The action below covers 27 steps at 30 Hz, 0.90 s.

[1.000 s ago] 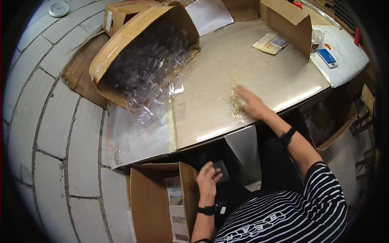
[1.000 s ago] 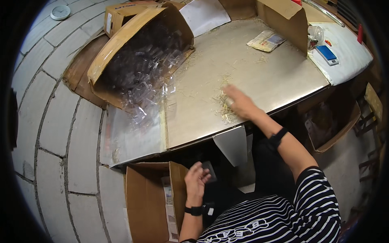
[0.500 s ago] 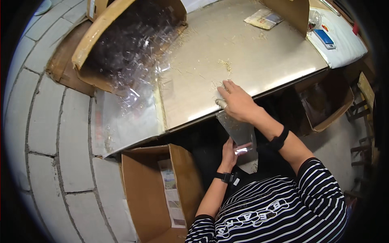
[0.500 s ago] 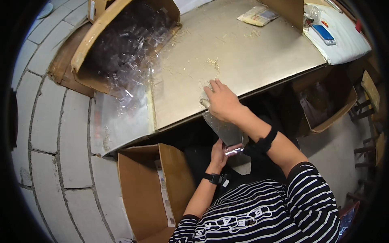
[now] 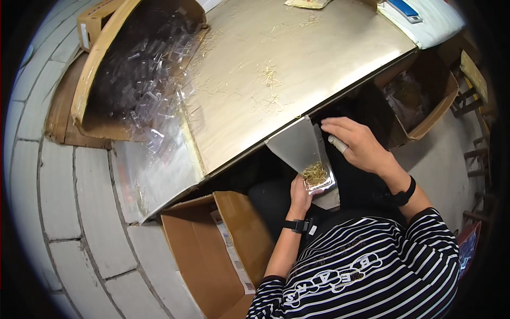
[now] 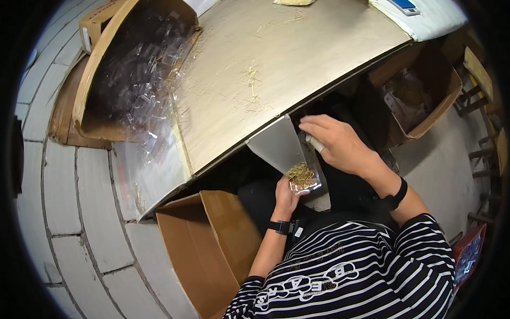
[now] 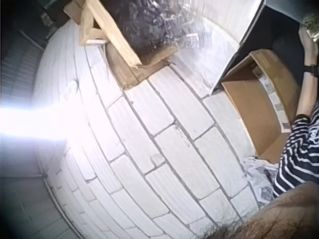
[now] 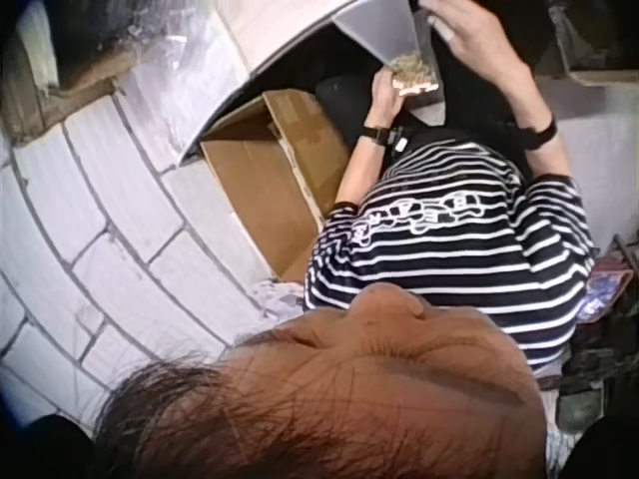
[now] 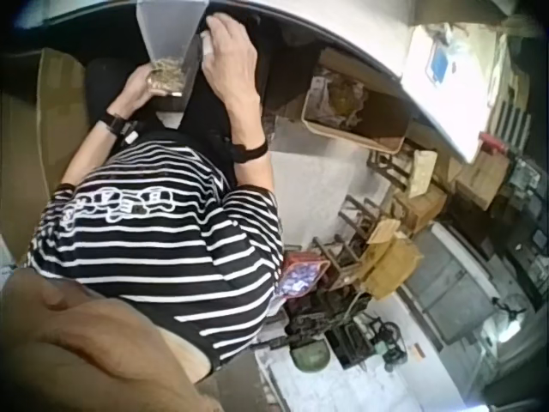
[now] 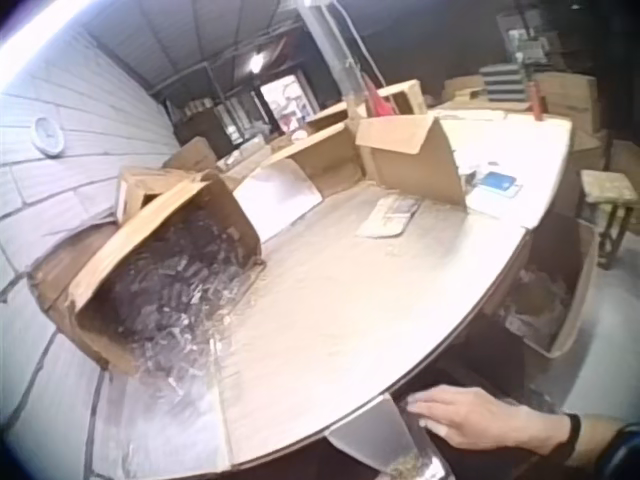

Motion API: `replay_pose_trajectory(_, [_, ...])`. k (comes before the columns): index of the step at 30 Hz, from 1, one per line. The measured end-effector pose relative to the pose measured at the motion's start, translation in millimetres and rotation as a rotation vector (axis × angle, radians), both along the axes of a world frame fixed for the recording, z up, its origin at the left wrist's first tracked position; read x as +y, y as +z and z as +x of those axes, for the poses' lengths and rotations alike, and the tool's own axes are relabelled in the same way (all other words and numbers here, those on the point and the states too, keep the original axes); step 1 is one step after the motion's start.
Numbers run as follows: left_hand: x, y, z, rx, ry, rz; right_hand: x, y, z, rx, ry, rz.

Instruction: The person sits on the floor and prepares a cardboard box by lining it with a newspaper. They then repeatedly pick up small, yellow, stick-like items from a table, place them into small clear plastic bags, and put the filled bags into the box.

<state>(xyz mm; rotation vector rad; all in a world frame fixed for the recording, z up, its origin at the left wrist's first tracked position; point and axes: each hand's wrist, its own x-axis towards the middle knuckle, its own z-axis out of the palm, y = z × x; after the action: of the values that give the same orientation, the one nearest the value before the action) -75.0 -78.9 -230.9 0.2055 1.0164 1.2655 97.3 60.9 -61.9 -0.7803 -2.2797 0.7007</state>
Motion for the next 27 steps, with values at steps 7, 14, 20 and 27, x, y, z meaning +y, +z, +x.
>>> replay_pose_trajectory(7, [-4.7, 14.1, 5.5, -0.010, 0.057, 0.007, -24.8, -39.7, 11.6, 0.044, 0.191, -0.301])
replay_pose_trajectory(14, [-15.4, 12.4, 12.2, -0.047, 0.051, 0.002, -72.9, -83.1, -8.7, -0.181, 0.460, -0.208])
replay_pose_trajectory(20, [-25.7, 28.2, 5.7, -0.092, 0.012, 0.001, -60.9, -57.9, -6.6, -0.023, 0.471, -0.409])
replay_pose_trajectory(27, [-35.1, 58.2, 2.1, -0.037, 0.022, 0.058, -48.2, -58.1, -3.1, -0.052, 0.150, -0.467])
